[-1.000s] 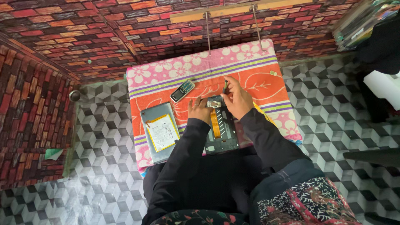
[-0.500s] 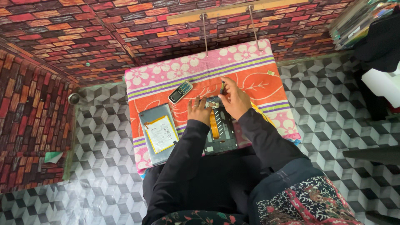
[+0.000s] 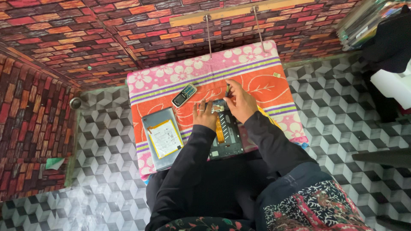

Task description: The person sits on the floor with a small cushioned board on their lap and cleans the opened internals of a mobile phone using a toothbrush, brushing the frame and components. They then pick up the phone battery, hold it over the phone, and continue brushing around the battery compartment.

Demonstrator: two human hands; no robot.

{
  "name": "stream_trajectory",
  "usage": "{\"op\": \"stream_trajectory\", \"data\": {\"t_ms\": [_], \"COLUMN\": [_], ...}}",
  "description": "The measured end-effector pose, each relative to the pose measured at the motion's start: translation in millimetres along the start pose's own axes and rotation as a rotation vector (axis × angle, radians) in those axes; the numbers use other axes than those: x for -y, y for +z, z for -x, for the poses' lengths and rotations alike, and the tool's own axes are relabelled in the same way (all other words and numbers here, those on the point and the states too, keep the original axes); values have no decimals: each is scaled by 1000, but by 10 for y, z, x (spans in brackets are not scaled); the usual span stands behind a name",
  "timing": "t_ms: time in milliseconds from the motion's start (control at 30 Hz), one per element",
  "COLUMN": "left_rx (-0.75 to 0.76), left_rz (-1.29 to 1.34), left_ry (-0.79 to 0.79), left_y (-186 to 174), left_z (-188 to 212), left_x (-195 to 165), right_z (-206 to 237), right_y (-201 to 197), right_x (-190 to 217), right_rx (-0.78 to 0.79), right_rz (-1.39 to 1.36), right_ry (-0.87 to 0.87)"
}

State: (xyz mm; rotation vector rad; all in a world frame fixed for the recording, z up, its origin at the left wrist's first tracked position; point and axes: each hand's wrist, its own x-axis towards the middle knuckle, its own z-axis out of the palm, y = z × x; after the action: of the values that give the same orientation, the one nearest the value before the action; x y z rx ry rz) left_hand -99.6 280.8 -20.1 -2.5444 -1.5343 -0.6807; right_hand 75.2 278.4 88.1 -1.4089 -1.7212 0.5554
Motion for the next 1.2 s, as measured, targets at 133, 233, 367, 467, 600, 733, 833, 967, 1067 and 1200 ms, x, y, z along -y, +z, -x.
{"op": "stream_trajectory", "data": {"t_ms": [133,233,367,467,600,733,833,967,1067,1200], "left_rx": [-17,-6,-3,-4,-1,25,20,22,74,105], "left_rz": [-20,-38,-58,4,-30,-26,-16,-23,-21,27], "left_ry": [6,9,9,-9,-25,-47,-58,-68,-99,-129], "left_y": [-9,-20,-27,-14,25,70,116,167,163,99], "left_z": [-7,-8,-2,-3,-1,15,11,2,-12,-31], "left_x": [-26,-31,-33,-31,-39,-41,-28,-28,-36,-46], "right_z": [-1,-4,-14,-15,-8,-1,-4,-2,-2,-7], "right_y": [-7,-8,-17,-24,-30,-31,-39,-60,-78,-96], "right_x": [5,9,11,12,13,8,1,-7,-12,-19], "right_rx": [-4,-4,-19,-1,9,4,4,4,3,5], "right_rz": [16,12,48,22,8,12,0,-17,6,-2], "right_ry": [12,15,-38,3,16,3,6,15,15,12]}}
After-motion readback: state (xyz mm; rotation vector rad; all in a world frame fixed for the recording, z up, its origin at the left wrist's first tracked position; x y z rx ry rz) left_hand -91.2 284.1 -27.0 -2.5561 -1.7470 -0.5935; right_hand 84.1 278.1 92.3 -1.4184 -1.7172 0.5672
